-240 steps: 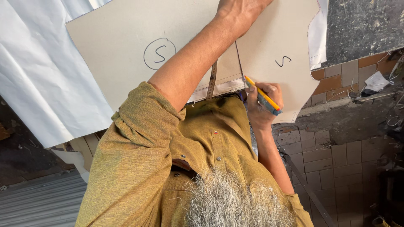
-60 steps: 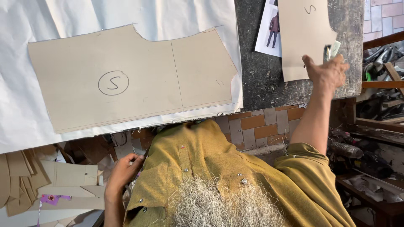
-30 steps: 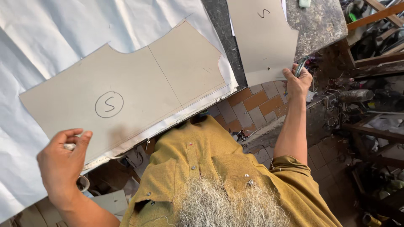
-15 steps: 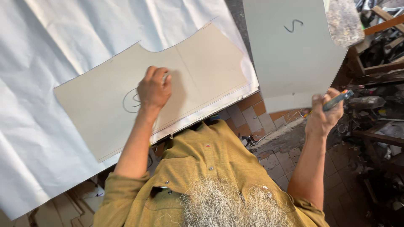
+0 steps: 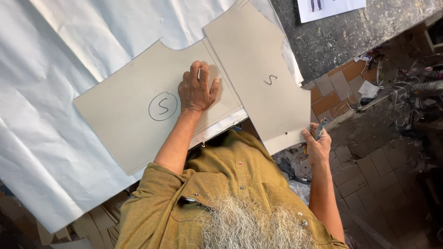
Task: The person moves a piece of brown leather aside on the work table and spreads a sheet of white paper. They place a cardboard garment pattern marked S on the paper, measure it with a yellow tape measure, and trace around its edges with a marker. They then align a second pattern piece against the first and continue tracing its outline.
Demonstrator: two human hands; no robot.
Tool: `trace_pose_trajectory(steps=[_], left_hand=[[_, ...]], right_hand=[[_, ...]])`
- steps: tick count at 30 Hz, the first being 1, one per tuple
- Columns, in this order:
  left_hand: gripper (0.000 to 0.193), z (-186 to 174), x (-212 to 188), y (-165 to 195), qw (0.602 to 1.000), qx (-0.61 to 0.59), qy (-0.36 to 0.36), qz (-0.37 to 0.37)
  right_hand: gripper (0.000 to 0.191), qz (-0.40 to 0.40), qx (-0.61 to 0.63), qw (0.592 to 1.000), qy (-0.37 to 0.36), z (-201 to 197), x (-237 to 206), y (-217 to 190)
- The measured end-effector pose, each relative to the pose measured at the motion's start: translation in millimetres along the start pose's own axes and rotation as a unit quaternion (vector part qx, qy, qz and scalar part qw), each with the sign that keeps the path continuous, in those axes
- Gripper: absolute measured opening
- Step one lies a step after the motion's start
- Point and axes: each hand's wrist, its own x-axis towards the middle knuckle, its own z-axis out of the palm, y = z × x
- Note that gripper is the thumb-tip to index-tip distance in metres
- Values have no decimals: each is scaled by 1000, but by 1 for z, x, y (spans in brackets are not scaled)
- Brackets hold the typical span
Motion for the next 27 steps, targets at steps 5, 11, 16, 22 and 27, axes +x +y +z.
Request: trace_pose_trajectory(steps=[5, 11, 16, 22, 27], left_hand=[[55, 6, 5, -1, 997, 74, -6, 23], [58, 17, 3, -1, 984, 135, -73, 95], [51, 18, 6, 1, 986, 119, -77, 88], [45, 21, 4, 3, 984, 127, -72, 98], [41, 28, 0, -1, 987, 113, -55, 103]], right_hand=[[21, 7, -32, 999, -26, -2, 6, -6], [19, 40, -16, 998, -34, -8, 7, -3], [20, 37, -20, 998, -47, -10, 10, 0], [21, 47, 40, 996, -69, -13, 8, 12], [23, 54, 33, 996, -64, -14, 8, 20]])
